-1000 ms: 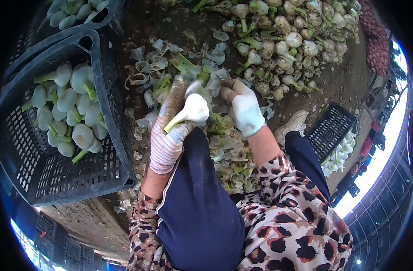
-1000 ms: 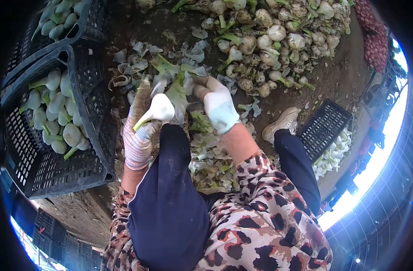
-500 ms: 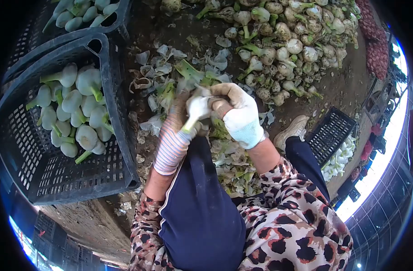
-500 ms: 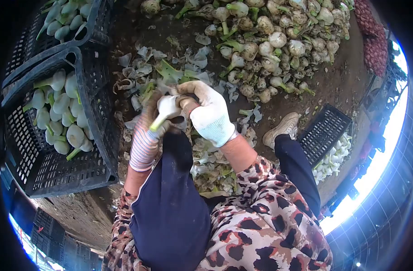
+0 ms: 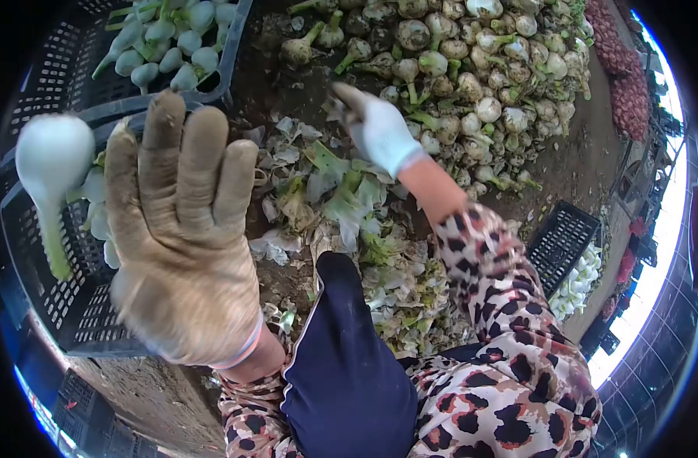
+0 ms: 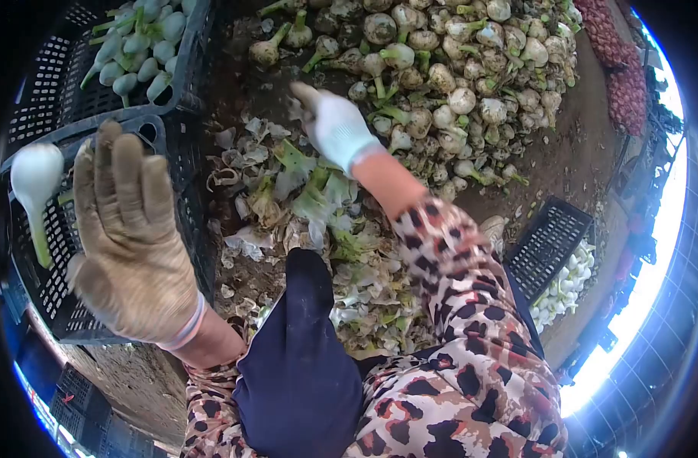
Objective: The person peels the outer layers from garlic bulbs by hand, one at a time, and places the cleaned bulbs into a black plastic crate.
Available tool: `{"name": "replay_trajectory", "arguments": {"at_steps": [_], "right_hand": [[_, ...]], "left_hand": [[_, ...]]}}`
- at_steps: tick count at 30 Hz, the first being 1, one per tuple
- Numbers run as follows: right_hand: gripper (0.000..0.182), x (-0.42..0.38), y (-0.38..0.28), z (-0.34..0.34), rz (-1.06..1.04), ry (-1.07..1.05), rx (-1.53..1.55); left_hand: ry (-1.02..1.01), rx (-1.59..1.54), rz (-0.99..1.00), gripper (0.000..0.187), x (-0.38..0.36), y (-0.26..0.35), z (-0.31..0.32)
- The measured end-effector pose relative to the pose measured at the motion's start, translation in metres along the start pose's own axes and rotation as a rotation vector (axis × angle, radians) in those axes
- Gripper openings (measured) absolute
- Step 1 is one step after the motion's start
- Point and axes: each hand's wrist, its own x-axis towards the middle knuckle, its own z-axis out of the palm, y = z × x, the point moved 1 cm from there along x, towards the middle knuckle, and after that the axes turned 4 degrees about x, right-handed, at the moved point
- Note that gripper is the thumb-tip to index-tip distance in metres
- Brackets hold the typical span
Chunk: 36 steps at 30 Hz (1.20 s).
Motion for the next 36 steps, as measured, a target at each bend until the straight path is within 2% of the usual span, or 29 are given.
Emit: {"name": "replay_trajectory", "arguments": {"at_steps": [1, 2, 3, 5, 7, 8, 9, 11, 13, 15, 16, 17, 18, 19, 20, 22, 23, 24, 26, 27, 28, 29, 31, 32, 33, 35, 36], "right_hand": [[0.050, 0.027, 0.005, 0.009, -0.180, 0.080, -0.179], [0.054, 0.051, -0.012, 0.005, -0.098, -0.007, -0.244], [0.062, 0.067, -0.027, 0.007, -0.037, 0.006, -0.322], [0.060, 0.106, -0.020, 0.023, -0.071, 0.014, -0.306], [0.058, 0.141, -0.002, 0.045, 0.087, -0.017, -0.343], [0.056, 0.139, -0.008, 0.035, 0.078, -0.058, -0.295], [0.056, 0.129, -0.012, 0.031, 0.077, -0.058, -0.293], [0.057, 0.092, -0.019, 0.029, -0.038, 0.080, -0.103], [0.059, 0.035, -0.033, 0.023, -0.157, -0.032, -0.091], [0.062, -0.028, -0.040, 0.030, -0.385, -0.099, -0.127], [0.059, -0.059, -0.045, 0.032, -0.372, -0.055, -0.086], [0.056, -0.081, -0.047, 0.033, -0.360, -0.005, -0.047], [0.044, -0.095, -0.033, 0.035, -0.325, -0.062, 0.147], [0.034, -0.109, -0.031, 0.030, -0.247, 0.019, 0.342], [0.034, -0.116, -0.031, 0.023, -0.244, 0.017, 0.344], [0.048, -0.124, -0.029, 0.013, 0.486, -0.074, 0.875], [0.048, -0.124, -0.028, 0.012, 0.486, -0.076, 0.875], [0.059, -0.126, -0.027, 0.013, 0.396, -0.087, 0.912], [0.087, -0.124, -0.032, 0.012, 0.296, -0.167, 1.032], [0.079, -0.125, -0.033, 0.016, 0.305, -0.118, 1.131], [0.074, -0.124, -0.034, 0.015, 0.354, -0.089, 1.173], [0.068, -0.123, -0.036, 0.013, 0.401, -0.061, 1.216], [0.064, -0.121, -0.033, 0.012, 0.382, -0.060, 1.262], [0.059, -0.121, -0.034, 0.011, 0.364, -0.060, 1.306], [0.059, -0.121, -0.036, 0.008, 0.367, -0.061, 1.308], [0.056, -0.119, -0.046, -0.002, 0.334, -0.114, 1.099], [0.055, -0.121, -0.042, 0.001, 0.227, -0.095, 1.120]], "left_hand": [[0.137, 0.213, -0.002, 0.077, 0.001, 0.000, 0.001], [-0.018, 0.180, 0.006, 0.068, -0.006, -0.016, -0.004], [-0.097, 0.158, 0.049, 0.060, -0.014, -0.036, -0.014], [-0.058, 0.428, -0.091, 0.046, -0.041, -0.053, -0.012], [0.053, 0.462, -0.383, 0.048, -0.051, -0.067, -0.017], [0.091, 0.470, -0.423, 0.051, -0.051, -0.075, -0.024], [0.131, 0.475, -0.466, 0.055, -0.049, -0.084, -0.030], [0.210, 0.447, -0.477, 0.058, -0.048, -0.104, -0.050], [0.302, 0.418, -0.493, 0.062, -0.045, -0.115, -0.061], [0.195, 0.443, -0.553, 0.067, -0.045, -0.122, -0.069], [0.166, 0.641, -0.434, 0.066, -0.058, -0.144, -0.103], [0.203, 0.588, -0.374, 0.057, -0.058, -0.134, -0.086], [0.220, 0.406, -0.459, 0.053, -0.063, -0.129, -0.089], [0.236, 0.220, -0.536, 0.049, -0.066, -0.126, -0.092], [0.279, 0.209, -0.592, 0.046, -0.064, -0.118, -0.084], [0.214, 0.230, -0.552, 0.049, -0.070, -0.117, -0.084], [0.147, 0.251, -0.507, 0.052, -0.072, -0.118, -0.085], [0.148, 0.251, -0.512, 0.052, -0.075, -0.120, -0.085], [0.057, 0.456, -0.411, 0.072, -0.078, -0.127, -0.084], [0.010, 0.557, -0.358, 0.082, -0.078, -0.129, -0.082], [-0.023, 0.591, -0.404, 0.093, -0.077, -0.125, -0.076], [-0.025, 0.593, -0.407, 0.093, -0.075, -0.123, -0.076], [-0.188, 0.766, -0.417, 0.097, -0.071, -0.118, -0.075], [-0.244, 1.074, -0.355, 0.098, -0.067, -0.110, -0.065], [-0.243, 1.077, -0.359, 0.098, -0.067, -0.108, -0.065], [-0.231, 1.030, -0.306, 0.095, -0.068, -0.105, -0.065], [-0.265, 1.158, -0.214, 0.092, -0.071, -0.105, -0.067]]}}
